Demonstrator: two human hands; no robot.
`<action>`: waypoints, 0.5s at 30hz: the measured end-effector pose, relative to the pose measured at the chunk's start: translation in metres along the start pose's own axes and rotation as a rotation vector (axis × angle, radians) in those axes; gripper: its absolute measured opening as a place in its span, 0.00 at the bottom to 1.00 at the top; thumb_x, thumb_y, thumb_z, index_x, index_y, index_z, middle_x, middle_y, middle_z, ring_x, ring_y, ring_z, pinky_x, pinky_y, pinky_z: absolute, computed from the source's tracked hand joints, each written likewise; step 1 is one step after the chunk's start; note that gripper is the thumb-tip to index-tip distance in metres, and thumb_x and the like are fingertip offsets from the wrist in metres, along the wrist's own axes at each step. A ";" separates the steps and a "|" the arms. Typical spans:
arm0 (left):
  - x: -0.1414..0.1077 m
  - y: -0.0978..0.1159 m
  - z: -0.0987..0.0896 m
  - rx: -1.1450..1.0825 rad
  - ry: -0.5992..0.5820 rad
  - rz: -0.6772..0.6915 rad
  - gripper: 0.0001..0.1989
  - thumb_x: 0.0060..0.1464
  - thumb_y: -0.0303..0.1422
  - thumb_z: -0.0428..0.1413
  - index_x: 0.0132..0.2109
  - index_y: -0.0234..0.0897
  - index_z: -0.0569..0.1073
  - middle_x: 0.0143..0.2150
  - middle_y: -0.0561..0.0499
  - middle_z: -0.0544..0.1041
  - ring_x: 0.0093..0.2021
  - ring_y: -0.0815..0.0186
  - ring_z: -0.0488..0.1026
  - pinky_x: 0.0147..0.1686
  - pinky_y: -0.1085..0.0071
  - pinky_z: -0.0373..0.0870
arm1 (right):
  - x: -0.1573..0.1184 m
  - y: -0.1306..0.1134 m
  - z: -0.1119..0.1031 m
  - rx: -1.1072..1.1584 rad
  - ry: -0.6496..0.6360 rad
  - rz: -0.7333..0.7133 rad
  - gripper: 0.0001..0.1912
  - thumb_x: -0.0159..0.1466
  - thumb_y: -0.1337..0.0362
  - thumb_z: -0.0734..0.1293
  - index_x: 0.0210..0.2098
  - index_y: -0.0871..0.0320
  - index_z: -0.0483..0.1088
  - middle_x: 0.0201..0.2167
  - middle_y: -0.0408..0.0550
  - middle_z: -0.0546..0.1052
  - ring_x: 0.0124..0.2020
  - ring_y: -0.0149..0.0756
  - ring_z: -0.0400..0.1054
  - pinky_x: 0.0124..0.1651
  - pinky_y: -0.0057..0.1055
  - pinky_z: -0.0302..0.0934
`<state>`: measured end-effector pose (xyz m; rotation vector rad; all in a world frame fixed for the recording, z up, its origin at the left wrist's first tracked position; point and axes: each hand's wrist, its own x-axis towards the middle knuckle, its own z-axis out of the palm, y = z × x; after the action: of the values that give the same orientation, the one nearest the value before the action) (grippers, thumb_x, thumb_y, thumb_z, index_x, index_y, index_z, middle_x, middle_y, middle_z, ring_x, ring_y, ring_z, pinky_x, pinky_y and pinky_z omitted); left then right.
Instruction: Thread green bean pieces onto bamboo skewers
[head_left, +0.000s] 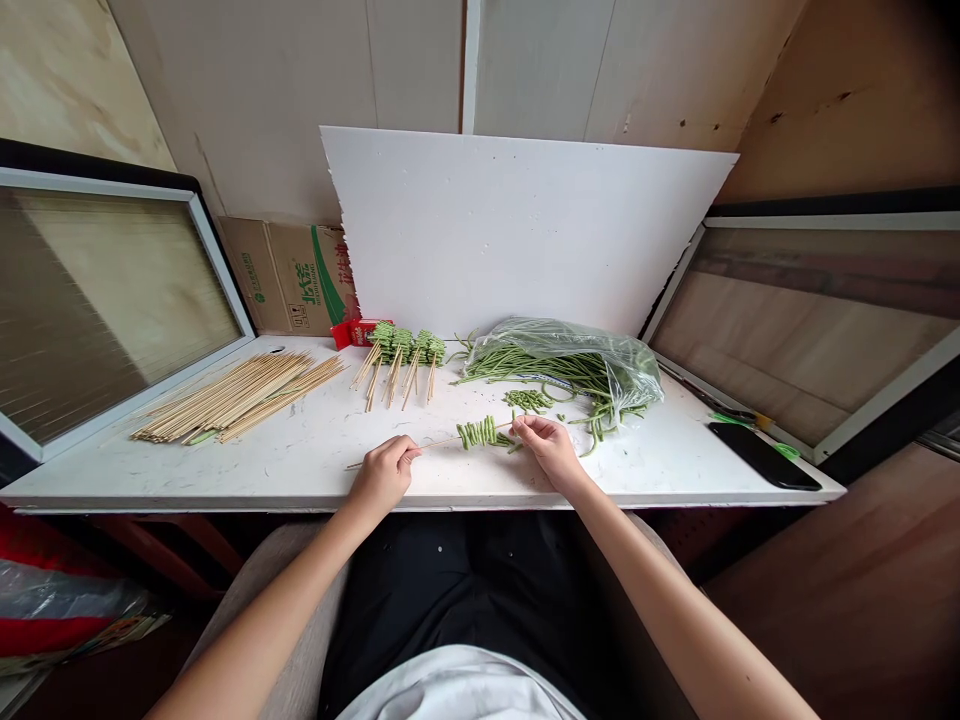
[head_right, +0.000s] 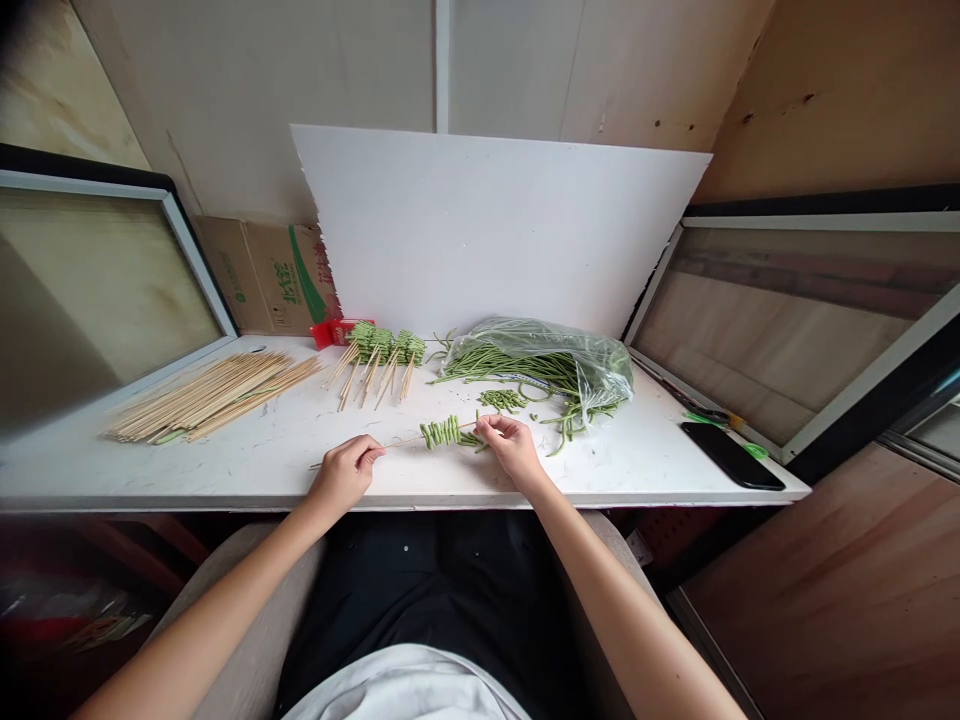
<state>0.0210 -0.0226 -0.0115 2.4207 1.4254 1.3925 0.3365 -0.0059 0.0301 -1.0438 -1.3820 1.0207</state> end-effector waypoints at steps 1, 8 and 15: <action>0.000 0.000 0.000 -0.004 -0.002 0.000 0.12 0.68 0.30 0.50 0.34 0.40 0.71 0.31 0.51 0.77 0.31 0.64 0.74 0.33 0.70 0.66 | 0.000 0.000 0.000 0.002 -0.001 0.001 0.24 0.58 0.40 0.75 0.34 0.56 0.78 0.34 0.50 0.80 0.38 0.43 0.73 0.46 0.37 0.64; 0.000 0.001 -0.002 -0.028 -0.007 0.013 0.11 0.68 0.29 0.50 0.34 0.40 0.71 0.31 0.51 0.77 0.32 0.64 0.74 0.34 0.70 0.67 | 0.000 0.003 0.002 0.007 -0.008 -0.007 0.23 0.59 0.41 0.74 0.34 0.55 0.78 0.35 0.50 0.81 0.39 0.43 0.73 0.48 0.38 0.64; 0.000 0.002 -0.004 -0.041 -0.014 0.019 0.11 0.68 0.30 0.51 0.35 0.41 0.72 0.31 0.52 0.77 0.31 0.64 0.73 0.34 0.70 0.66 | -0.001 -0.001 0.002 0.008 -0.037 -0.022 0.21 0.60 0.43 0.74 0.33 0.56 0.78 0.35 0.50 0.81 0.40 0.43 0.73 0.49 0.37 0.63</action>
<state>0.0197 -0.0252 -0.0085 2.4210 1.3604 1.3914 0.3348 -0.0074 0.0306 -1.0068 -1.4159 1.0334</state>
